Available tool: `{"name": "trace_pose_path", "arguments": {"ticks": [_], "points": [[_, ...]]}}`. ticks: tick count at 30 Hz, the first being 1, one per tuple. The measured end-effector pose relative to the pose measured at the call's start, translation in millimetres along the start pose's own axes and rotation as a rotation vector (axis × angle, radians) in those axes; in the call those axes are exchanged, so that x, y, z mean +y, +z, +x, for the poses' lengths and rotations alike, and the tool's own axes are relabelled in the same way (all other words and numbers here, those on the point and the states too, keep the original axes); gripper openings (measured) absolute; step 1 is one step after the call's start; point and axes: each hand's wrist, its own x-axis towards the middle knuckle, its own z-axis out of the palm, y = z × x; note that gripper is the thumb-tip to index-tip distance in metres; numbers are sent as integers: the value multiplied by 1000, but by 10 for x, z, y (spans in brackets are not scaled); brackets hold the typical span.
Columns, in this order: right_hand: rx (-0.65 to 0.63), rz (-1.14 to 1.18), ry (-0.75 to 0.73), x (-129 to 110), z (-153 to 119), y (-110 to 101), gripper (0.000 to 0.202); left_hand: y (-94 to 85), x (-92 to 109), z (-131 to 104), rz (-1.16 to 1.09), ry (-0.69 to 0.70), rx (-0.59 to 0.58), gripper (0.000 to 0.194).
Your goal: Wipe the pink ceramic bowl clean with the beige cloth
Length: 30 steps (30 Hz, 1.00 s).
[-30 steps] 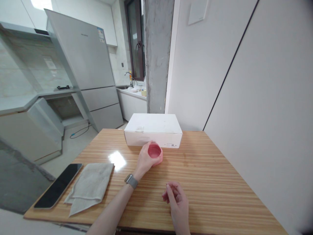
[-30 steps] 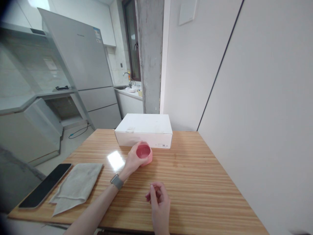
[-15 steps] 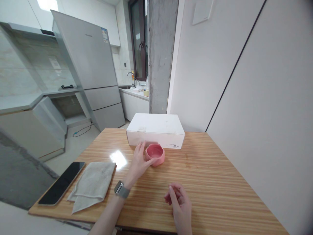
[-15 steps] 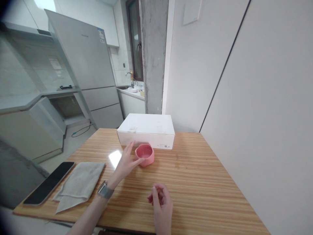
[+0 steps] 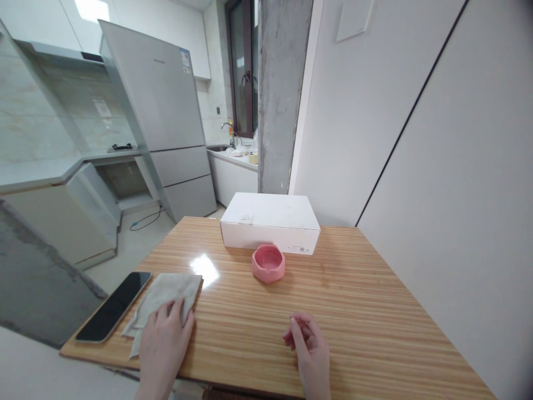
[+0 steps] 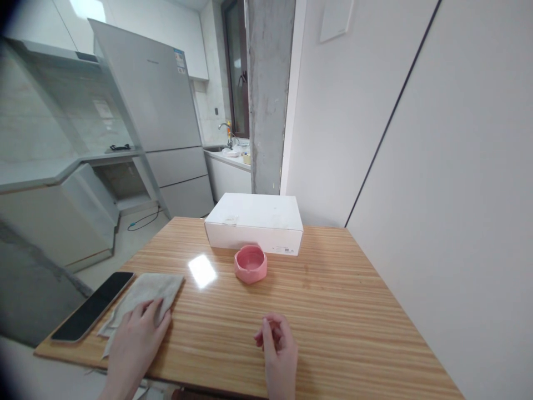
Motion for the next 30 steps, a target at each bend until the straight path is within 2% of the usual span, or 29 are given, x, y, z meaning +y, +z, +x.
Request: {"name": "trace_pose_path", "arguments": {"ticks": [7,9,12,14,17,19,21,23,25,28,30], "points": [[73,-95,35,0,22,3,42,-96,55,126,82,2,-79,31],[56,-60,54,6,21,23,42,-134,88,159,21,-23,-111,32],[-24,82,141,36,13,101,44,-178,195,193,-223,-90,-216,31],[-108,210,262,69,6,190,50,-212,337,189,-460,-121,-301,28],[-186,384,464,104,-9,348,62,-306,675,115,-846,-93,-395,26],[-214,467,505,89,-26,430,63,-399,944,20,-1047,-47,-431,25],[-239,505,493,36,-49,465,56,-494,1198,-99,-1177,-4,-481,23],[-221,518,498,-40,-74,440,47,-562,1404,-221,-1193,27,-505,23],[-136,523,551,-115,-88,362,43,-587,1548,-328,-1153,112,-466,21],[-7,507,669,-188,-65,199,38,-565,1668,-435,-1064,251,-401,20],[-16,544,748,-212,-22,99,33,-542,1704,-467,-1033,338,-379,22]]}}
